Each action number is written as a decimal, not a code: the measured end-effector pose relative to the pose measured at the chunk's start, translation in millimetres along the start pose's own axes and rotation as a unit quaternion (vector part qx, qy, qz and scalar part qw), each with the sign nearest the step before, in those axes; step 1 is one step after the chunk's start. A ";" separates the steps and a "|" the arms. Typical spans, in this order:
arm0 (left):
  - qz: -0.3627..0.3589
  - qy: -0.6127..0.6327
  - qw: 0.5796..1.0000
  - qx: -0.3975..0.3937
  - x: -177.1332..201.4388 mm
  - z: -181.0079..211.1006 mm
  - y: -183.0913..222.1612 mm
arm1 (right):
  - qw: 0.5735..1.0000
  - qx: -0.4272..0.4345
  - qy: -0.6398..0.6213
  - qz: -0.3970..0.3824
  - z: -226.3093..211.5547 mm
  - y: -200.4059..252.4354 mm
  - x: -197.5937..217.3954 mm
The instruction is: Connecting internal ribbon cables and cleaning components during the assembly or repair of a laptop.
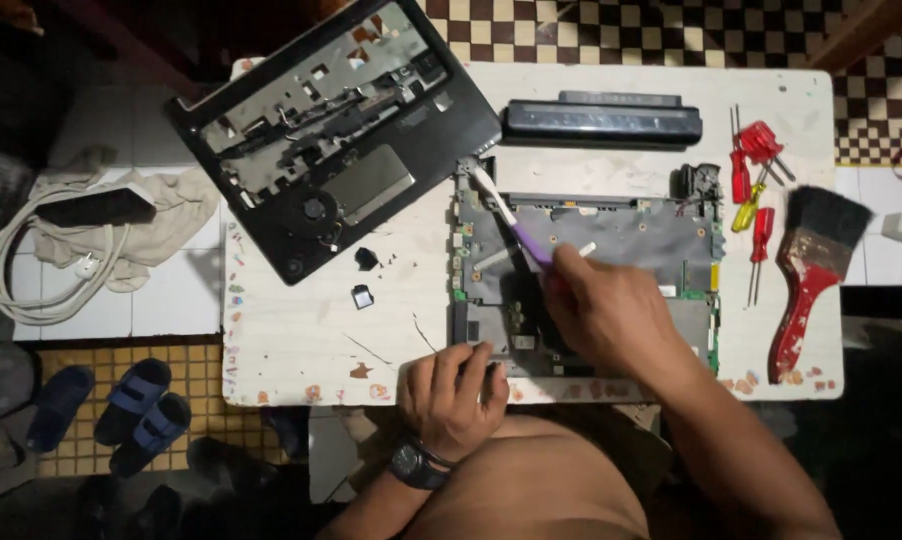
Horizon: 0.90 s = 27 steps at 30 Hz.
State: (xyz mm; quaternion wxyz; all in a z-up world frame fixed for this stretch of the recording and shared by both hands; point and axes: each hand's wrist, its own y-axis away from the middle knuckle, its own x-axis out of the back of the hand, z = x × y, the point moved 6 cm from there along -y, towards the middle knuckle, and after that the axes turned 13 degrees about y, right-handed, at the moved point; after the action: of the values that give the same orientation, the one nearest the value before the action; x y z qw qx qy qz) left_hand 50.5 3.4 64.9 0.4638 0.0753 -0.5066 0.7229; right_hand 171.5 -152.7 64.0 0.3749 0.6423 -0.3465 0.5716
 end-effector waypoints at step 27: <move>0.004 -0.005 1.000 0.004 -6.2 -1.6 5.6 | 0.999 -0.001 0.021 0.028 -18.0 26.7 10.8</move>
State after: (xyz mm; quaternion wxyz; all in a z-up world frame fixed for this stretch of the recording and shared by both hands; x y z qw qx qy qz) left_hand 50.3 0.7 56.9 0.4582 0.0781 -0.5064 0.7263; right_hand 140.8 -149.8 78.2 0.3663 0.6200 -0.3573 0.5947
